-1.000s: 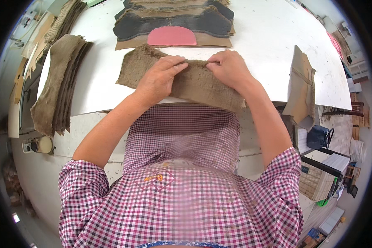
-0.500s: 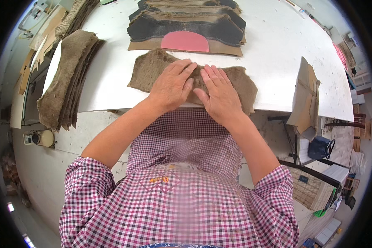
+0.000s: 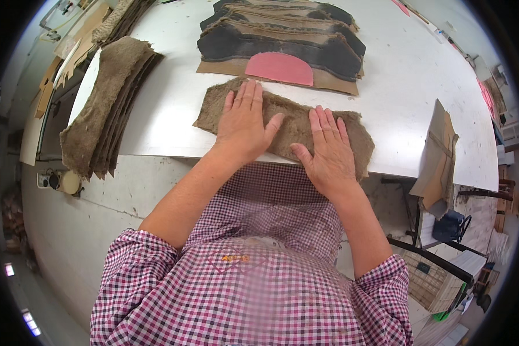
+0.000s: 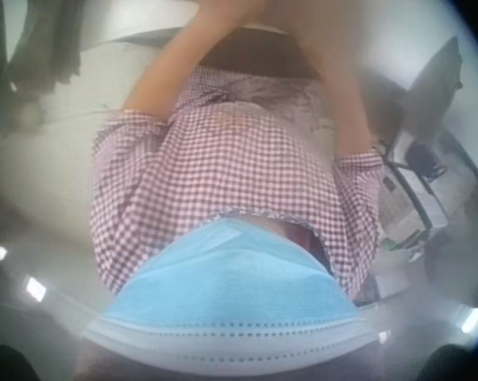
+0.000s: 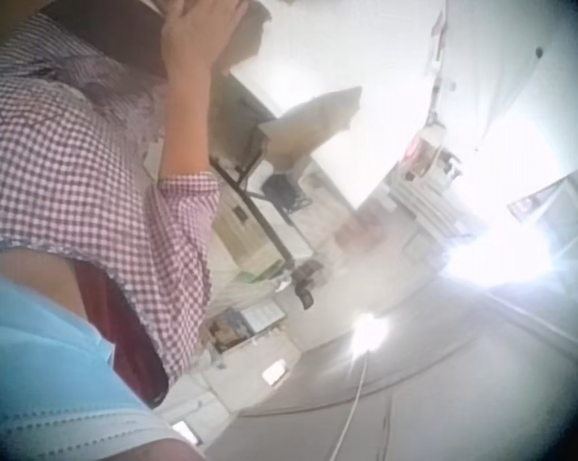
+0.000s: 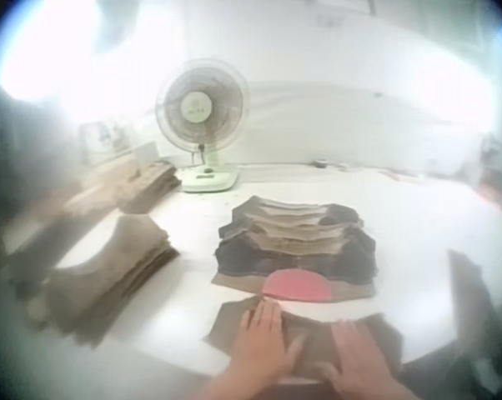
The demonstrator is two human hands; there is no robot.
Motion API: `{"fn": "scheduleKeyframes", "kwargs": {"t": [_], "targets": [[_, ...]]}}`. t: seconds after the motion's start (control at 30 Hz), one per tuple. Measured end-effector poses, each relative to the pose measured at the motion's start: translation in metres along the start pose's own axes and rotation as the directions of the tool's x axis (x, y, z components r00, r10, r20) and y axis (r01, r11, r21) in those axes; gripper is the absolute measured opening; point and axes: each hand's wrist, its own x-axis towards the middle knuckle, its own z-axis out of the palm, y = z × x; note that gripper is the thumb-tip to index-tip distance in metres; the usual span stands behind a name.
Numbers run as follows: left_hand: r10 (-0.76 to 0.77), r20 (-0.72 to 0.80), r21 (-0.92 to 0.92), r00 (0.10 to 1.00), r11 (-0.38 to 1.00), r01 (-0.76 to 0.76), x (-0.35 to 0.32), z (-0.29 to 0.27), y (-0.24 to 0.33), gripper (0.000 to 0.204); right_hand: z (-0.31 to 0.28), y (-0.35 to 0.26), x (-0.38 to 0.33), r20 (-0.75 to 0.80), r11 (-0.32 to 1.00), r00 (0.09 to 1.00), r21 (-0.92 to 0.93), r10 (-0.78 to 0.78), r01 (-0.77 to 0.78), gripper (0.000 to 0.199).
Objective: The person repeatedly picks up brown leather shoe parts from a stack on a white table, turns them over to view both sides, and places them back on the stack. The person handles the parts one at a time and continues this cycle throughout the clip.
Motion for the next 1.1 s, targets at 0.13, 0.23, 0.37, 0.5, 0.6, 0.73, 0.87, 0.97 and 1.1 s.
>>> {"fn": "scheduleKeyframes", "kwargs": {"t": [0.13,0.23,0.37,0.5,0.6,0.73,0.87,0.97,1.1], "targets": [[-0.025,0.005,0.003,1.0,1.0,0.025,0.008,0.002,-0.004,0.077,0.0,0.003,-0.004,-0.006,0.998,0.998,-0.002,0.062,-0.062,0.074],[-0.059,0.059,0.064,0.997,0.996,0.055,0.017,-0.003,-0.005,0.079,0.001,0.002,0.001,-0.011,0.993,0.993,-0.007,0.119,-0.119,0.076],[-0.111,0.094,0.125,0.989,0.987,0.099,0.023,-0.01,-0.022,0.077,0.008,0.008,-0.001,-0.034,0.989,0.989,0.036,0.143,-0.142,0.08],[-0.104,0.137,0.166,0.985,0.983,0.081,0.022,-0.008,-0.031,0.075,0.006,0.012,-0.006,-0.032,0.988,0.988,0.031,0.154,-0.153,0.082],[-0.109,0.138,0.184,0.984,0.979,0.082,0.021,-0.009,-0.029,0.074,0.004,0.017,-0.008,-0.034,0.983,0.983,0.018,0.181,-0.181,0.081],[-0.127,0.134,0.192,0.983,0.976,0.1,0.019,-0.012,-0.031,0.075,0.003,0.02,-0.011,-0.014,0.97,0.97,0.025,0.241,-0.241,0.08],[-0.155,0.121,0.236,0.98,0.964,0.123,0.014,-0.01,-0.038,0.076,-0.005,0.029,-0.014,0.026,0.945,0.945,-0.044,0.326,-0.325,0.078],[-0.15,0.079,0.224,0.986,0.966,0.129,0.011,-0.007,-0.038,0.077,-0.003,0.051,-0.031,0.021,0.923,0.923,-0.04,0.384,-0.383,0.079],[0.033,-0.087,0.243,0.996,0.97,-0.011,0.008,-0.01,-0.034,0.064,0.007,0.053,-0.032,-0.049,0.93,0.931,-0.063,0.361,-0.363,0.083]]}}
